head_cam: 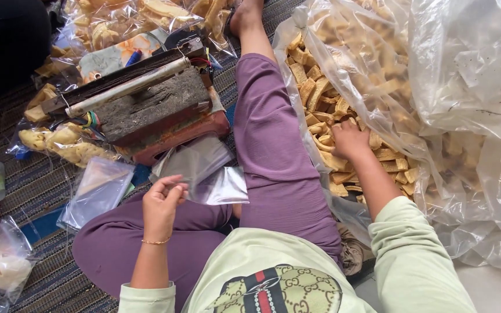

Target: Manually placing snack items into small plastic bags for packaging while sitting on the floor.

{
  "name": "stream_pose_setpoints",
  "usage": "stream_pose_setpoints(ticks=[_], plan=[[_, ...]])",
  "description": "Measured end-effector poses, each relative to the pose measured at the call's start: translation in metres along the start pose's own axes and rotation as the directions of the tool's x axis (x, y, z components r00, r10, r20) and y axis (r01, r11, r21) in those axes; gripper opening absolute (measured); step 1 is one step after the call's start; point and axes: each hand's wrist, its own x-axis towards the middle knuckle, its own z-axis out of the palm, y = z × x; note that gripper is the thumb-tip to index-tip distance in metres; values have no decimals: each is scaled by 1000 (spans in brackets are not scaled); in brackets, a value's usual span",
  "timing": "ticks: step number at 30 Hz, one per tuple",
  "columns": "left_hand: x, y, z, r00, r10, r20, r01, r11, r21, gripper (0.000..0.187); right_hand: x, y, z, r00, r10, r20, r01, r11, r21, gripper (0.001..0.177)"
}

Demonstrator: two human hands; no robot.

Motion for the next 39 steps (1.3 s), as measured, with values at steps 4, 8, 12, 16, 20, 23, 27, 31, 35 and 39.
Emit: stream_pose_setpoints(ticks=[4, 8, 12, 16, 20, 23, 27, 31, 35, 39], plan=[[-12, 14, 19, 989, 151, 14, -151, 973, 176, 14, -39, -33, -41, 996, -71, 59, 76, 994, -75, 79], [-32, 45, 41, 871, 472, 136, -484, 775, 406, 8, -49, -44, -53, 996, -45, -77, 40, 997, -71, 66], [-50, 14, 74, 799, 424, 427, -583, 720, 376, 18, -41, -33, -53, 997, 49, -62, -43, 994, 103, 70], [-84, 22, 113, 599, 232, 766, -654, 694, 301, 8, -96, -35, -153, 972, 175, -159, -133, 960, 247, 51], [-50, -23, 107, 670, 226, 707, -595, 734, 329, 28, -121, -13, -154, 820, 374, -433, 92, 661, 745, 42], [-37, -55, 90, 883, 125, 452, -363, 792, 491, 51, -128, -3, -141, 806, 535, -255, 247, 88, 965, 40], [-23, -120, 69, 844, -367, 390, 318, 929, 188, 43, -121, 13, -124, 911, 410, -38, 264, -511, 818, 30], [-31, -55, 56, 863, -275, 423, 318, 947, -33, 41, -130, 5, -138, 943, 330, -51, 220, -499, 838, 30], [-31, -2, 44, 989, 36, 146, -9, 983, -181, 32, -131, -14, -150, 948, 290, -129, 260, -476, 840, 30], [-40, 40, 37, 961, 269, -61, -272, 961, -43, 28, -148, -61, -174, 930, 254, -265, 348, -379, 858, 33]])
